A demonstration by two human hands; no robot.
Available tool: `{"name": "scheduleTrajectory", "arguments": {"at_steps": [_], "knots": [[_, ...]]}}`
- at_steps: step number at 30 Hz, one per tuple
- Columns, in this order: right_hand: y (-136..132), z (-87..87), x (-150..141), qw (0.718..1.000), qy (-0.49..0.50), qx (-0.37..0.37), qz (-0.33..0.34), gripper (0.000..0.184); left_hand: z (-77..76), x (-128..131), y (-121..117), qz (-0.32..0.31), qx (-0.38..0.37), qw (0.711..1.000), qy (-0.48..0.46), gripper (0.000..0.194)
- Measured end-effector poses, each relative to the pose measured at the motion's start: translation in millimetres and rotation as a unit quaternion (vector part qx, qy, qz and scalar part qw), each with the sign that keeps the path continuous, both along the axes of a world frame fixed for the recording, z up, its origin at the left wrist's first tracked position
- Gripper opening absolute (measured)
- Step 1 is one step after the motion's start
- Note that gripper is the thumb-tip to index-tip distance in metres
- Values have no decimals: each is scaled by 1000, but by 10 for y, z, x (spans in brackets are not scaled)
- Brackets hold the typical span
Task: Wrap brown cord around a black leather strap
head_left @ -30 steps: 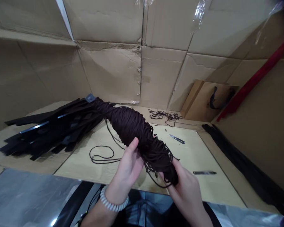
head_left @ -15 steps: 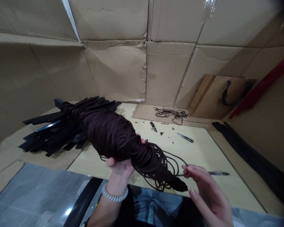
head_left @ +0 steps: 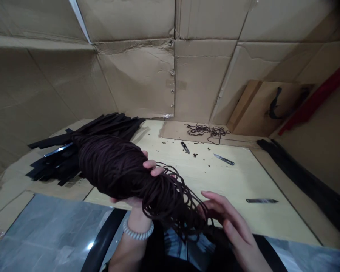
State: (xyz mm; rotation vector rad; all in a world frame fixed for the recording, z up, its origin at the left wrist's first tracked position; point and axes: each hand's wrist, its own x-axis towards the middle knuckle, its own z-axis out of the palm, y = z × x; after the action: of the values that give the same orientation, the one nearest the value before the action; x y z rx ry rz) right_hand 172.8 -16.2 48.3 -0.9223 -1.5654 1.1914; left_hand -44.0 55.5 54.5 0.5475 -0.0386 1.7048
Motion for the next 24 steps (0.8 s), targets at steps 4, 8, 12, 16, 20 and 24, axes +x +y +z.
{"name": "scheduleTrajectory", "arguments": {"at_steps": [4,8,12,16,20,24], "knots": [[56,-82,-101,982,161,-102,17,64,164,-26,-33,-15,13,998,-63,94],[169,-330,-172,966,209,-153,-15,60,232,-67,-46,54,-42,997,-41,90],[220,-637,-233,961,166,-214,-56,65,206,-103,-17,64,-35,997,-17,85],[232,-650,-346,964,101,-240,-51,66,179,-109,-10,66,-31,996,-42,83],[279,-351,-422,980,104,-161,54,55,144,-100,-45,-12,-32,998,-56,97],[313,-138,-387,977,88,-159,109,51,111,-84,-75,-74,-25,996,-52,106]]}}
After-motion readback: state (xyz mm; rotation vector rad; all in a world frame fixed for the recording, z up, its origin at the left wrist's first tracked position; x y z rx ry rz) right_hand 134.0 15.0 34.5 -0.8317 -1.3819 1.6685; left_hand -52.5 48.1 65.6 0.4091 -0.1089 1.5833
